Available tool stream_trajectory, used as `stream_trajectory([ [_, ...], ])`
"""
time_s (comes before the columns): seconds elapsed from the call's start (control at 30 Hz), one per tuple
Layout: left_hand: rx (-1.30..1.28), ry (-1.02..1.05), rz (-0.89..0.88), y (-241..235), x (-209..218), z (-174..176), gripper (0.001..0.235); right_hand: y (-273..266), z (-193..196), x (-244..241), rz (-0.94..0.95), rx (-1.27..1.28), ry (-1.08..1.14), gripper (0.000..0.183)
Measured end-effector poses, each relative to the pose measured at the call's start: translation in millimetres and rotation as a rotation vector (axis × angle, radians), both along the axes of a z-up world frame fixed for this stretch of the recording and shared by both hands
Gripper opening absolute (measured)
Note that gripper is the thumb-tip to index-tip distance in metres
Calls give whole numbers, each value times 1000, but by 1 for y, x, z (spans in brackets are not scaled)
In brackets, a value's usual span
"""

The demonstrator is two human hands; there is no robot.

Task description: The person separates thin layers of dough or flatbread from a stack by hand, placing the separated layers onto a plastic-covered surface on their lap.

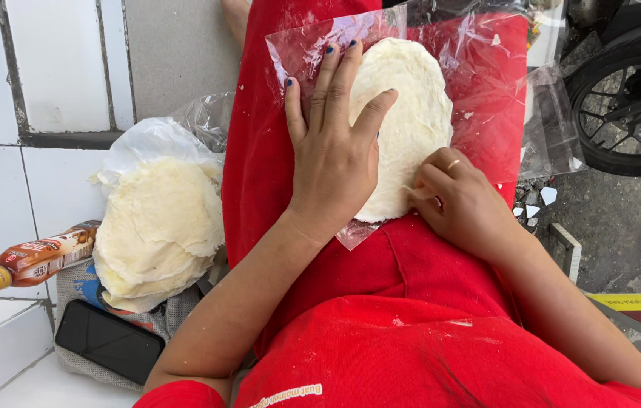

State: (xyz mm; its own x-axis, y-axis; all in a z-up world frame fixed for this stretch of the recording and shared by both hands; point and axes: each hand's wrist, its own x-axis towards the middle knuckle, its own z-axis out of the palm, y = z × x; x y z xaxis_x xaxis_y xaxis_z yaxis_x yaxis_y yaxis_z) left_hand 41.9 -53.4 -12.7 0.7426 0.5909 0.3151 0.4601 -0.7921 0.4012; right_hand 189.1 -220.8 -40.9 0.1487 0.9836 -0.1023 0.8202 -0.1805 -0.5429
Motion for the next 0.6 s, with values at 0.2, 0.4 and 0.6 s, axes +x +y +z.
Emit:
stream_trajectory([
  [0.2, 80, 107, -63, -24, 0, 12, 33, -14, 3, 0, -12, 4, 98, 8],
  [0.4, 254, 198, -148, -40, 3, -10, 29, -15, 16, -7, -6, -60, 114, 14],
  [0.6, 264, 196, -143, -38, 3, -22, 22, -17, 62, -8, 48, -86, 163, 11],
])
